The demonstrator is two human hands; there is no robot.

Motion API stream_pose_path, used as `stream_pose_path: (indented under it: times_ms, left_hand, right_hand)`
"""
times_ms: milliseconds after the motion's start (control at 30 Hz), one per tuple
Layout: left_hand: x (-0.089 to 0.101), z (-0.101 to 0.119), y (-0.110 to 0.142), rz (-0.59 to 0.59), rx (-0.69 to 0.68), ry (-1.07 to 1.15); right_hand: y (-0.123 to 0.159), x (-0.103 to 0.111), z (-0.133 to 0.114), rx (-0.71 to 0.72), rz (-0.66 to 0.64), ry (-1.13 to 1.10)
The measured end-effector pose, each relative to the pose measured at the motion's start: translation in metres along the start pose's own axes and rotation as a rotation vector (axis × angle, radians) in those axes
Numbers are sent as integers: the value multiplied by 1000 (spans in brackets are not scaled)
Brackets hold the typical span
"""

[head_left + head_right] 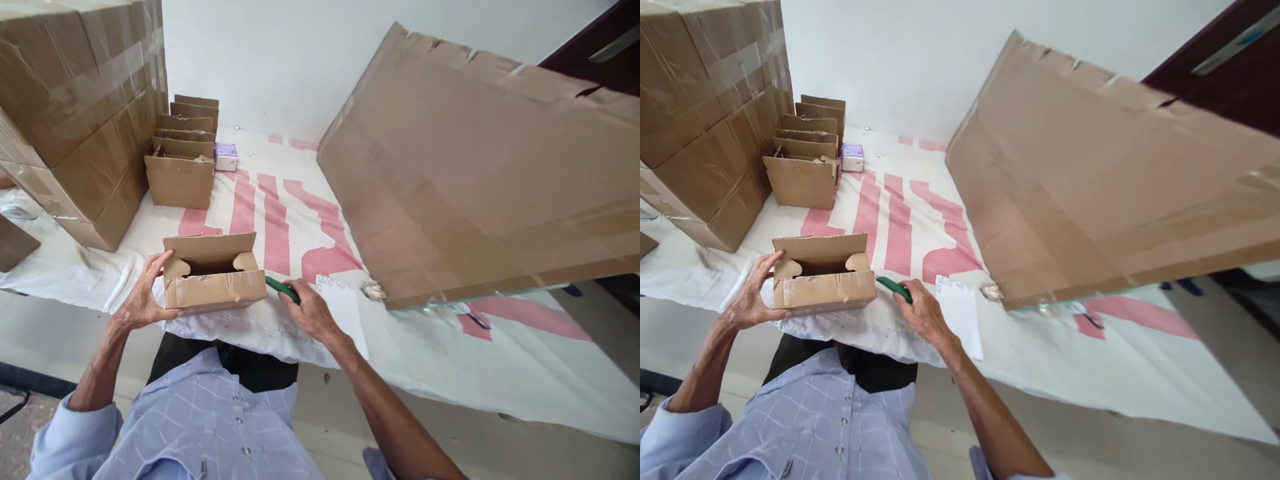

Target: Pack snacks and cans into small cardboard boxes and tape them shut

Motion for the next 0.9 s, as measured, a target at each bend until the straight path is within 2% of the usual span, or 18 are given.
stream_pose_path:
  times_ms: [33, 100, 200, 300, 400, 500, 633, 767, 900]
  left_hand:
    - [1, 0, -1, -8, 7, -4]
    - [2, 1, -2, -24, 14, -12]
    - [3, 2, -3, -46, 16, -17]
    - [3, 3, -4, -61, 8, -22]
    - [2, 5, -2, -65, -1, -17]
    - [1, 4, 2, -54, 9, 7]
    - [0, 3, 4, -54, 38, 36]
    - [-1, -1, 6, -48, 57, 57]
    - [-8, -11, 13, -55, 49, 99]
  right_hand:
    - [4, -11, 3, -1, -7, -11]
    - [7, -20, 1, 28, -12, -45]
    - [-1, -6, -21, 119, 90, -111]
    - [-10, 15, -63, 309, 188, -124]
    - [-13, 22, -104, 530, 99, -46]
    - [-11, 21, -127, 622, 25, 41]
    - [-4, 24, -132, 652, 97, 47]
    - [14, 25, -133, 764, 206, 126]
    - [30, 17, -128, 818, 184, 95]
Point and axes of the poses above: each hand's wrist, its own y-axis away from the middle knuckle, its own x-axis out of the back of the hand, z = x × y, the point moved 1 cm from there along -y, towards the middle knuckle, and after that the axes turned 8 degrees about -x, right-handed, at the moved point
